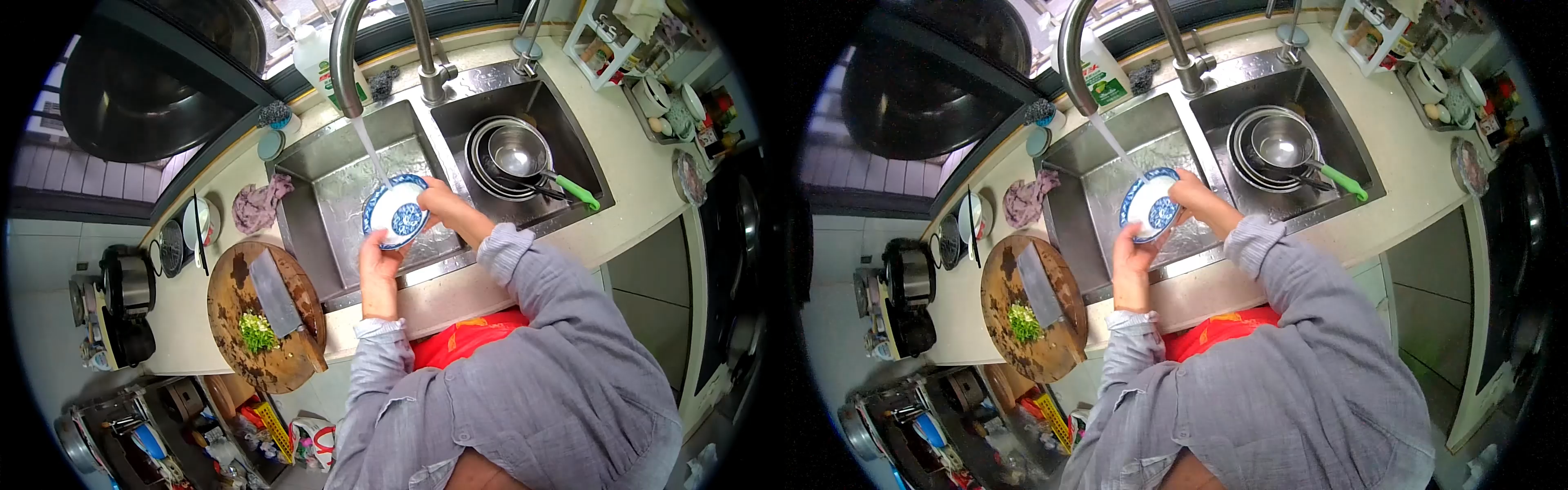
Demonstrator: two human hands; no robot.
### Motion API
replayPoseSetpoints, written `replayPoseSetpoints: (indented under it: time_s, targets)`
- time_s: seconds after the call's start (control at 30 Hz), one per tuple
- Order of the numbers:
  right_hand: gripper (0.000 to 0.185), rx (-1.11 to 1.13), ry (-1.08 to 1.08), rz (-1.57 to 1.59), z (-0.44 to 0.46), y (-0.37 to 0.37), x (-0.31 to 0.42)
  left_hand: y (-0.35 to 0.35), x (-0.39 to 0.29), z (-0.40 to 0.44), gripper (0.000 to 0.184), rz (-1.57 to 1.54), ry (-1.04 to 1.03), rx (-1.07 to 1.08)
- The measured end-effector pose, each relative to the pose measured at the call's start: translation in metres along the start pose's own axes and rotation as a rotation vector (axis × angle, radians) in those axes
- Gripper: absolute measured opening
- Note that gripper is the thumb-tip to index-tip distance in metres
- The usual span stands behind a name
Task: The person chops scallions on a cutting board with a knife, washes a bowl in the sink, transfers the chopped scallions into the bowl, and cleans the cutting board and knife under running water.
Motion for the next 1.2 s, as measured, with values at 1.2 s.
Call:
replayPoseSetpoints:
  time_s: [1.2]
  targets:
    - [0.034,-0.073,0.138,0.011,0.026,0.002,-0.020,-0.039,-0.026,-0.022,0.061,0.325,-0.214,0.013]
Point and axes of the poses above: each hand's wrist, its own z-axis towards the middle knuckle, its own y-axis out of the back of the hand, x = y × z, the point moved 1 cm from there along z, towards the middle knuckle, and after that the axes turned 9 degrees about -y, right-handed, at the moved point
